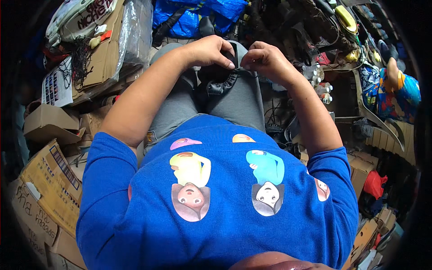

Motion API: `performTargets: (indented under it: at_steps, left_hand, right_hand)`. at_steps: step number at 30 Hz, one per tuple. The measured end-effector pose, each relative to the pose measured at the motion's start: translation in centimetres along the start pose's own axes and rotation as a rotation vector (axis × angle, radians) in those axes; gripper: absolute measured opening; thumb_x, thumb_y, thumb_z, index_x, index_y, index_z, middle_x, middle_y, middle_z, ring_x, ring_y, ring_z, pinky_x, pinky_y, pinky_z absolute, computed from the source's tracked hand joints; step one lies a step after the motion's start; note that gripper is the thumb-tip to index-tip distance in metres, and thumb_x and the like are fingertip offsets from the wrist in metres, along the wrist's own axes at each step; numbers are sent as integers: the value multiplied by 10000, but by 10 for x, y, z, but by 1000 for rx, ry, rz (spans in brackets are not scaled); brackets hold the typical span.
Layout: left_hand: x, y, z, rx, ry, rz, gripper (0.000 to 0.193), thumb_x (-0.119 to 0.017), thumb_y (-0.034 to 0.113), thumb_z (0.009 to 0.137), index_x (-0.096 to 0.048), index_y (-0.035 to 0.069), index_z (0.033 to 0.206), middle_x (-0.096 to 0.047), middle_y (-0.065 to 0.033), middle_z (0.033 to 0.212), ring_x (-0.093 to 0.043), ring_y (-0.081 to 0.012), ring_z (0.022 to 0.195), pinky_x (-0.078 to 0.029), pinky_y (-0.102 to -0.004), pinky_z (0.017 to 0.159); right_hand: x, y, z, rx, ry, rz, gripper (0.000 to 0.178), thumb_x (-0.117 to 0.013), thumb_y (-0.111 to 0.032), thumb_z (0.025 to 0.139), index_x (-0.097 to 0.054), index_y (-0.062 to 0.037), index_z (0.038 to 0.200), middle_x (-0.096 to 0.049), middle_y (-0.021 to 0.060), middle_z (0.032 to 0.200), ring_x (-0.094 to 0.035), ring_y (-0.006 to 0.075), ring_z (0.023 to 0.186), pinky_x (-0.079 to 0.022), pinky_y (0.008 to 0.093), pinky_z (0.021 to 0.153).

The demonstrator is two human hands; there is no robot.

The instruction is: Hand-stitching or lacing a black leather shoe upper component.

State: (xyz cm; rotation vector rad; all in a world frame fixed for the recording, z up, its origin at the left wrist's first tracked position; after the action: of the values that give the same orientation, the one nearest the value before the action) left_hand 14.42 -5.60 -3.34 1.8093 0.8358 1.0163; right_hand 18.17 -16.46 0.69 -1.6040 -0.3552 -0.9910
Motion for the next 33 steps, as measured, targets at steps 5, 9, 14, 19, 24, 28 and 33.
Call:
performTargets:
  at_steps: [5, 9, 14, 19, 24, 28, 33]
  left_hand:
    - [-2, -7, 3, 65, -23, -95, 240, -731, 151, 724, -646, 20, 907, -637, -3, 806, -569, -81, 773, -446, -230, 725]
    - [-5, -9, 3, -15, -117, -207, 283, -711, 136, 737, -653, 16, 987, -652, -26, 867, -576, -91, 815, -444, -236, 777]
    - [-9, -6, -1, 48, -225, -147, 376, -662, 116, 767, -616, 19, 1127, -652, -62, 985, -575, -110, 901, -429, -246, 853]
    - [-12, -13, 0, 48, -252, -141, 379, -639, 105, 779, -605, 19, 1147, -644, -67, 1024, -574, -115, 930, -426, -248, 876]
    - [-12, -19, 4, -36, -252, -72, 377, -620, 141, 787, -616, 94, 1161, -661, -57, 1004, -580, -122, 904, -414, -247, 864]
    - [-12, -13, 2, -77, -264, -53, 390, -615, 142, 781, -607, 79, 1165, -660, -51, 952, -568, -108, 868, -419, -251, 835]
    - [-9, -12, 5, -28, -317, -30, 368, -641, 52, 742, -585, -8, 1101, -625, -30, 1007, -524, -99, 950, -411, -280, 878]
  right_hand:
    - [-16, 7, -4, -45, 13, 139, 141, -665, 1, 721, -662, -73, 841, -552, 25, 798, -575, 122, 759, -465, 257, 674]
    - [-21, 10, -21, -106, 135, 229, 147, -685, -23, 731, -668, -87, 863, -545, 24, 776, -559, 118, 721, -451, 248, 646]
    - [-20, 0, -30, -78, 212, 149, 181, -692, -38, 739, -687, -123, 898, -530, 37, 754, -561, 149, 680, -451, 259, 597]
    - [-18, -12, -31, -101, 208, 12, 225, -679, -36, 715, -695, -163, 900, -577, 84, 815, -615, 248, 744, -510, 324, 642]
    - [-16, -40, -27, -35, 126, -305, 182, -594, -75, 742, -686, -154, 878, -576, 95, 831, -595, 281, 760, -485, 374, 665]
    - [-21, -69, -10, 49, -47, -630, 167, -513, -77, 749, -658, -95, 831, -564, 113, 824, -580, 291, 790, -464, 394, 699]
    - [-21, -45, 6, 4, -38, -393, 114, -587, -53, 706, -640, -59, 806, -570, 140, 796, -590, 330, 755, -476, 402, 678]
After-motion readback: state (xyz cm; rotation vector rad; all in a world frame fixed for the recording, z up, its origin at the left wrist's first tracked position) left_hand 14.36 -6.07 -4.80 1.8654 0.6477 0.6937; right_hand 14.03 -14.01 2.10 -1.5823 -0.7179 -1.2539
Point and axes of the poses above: each hand's wrist, its own z-axis towards the middle knuckle, its own x-axis out of the back of the hand, y = z × x, the point moved 8 cm from there along z, towards the middle knuckle
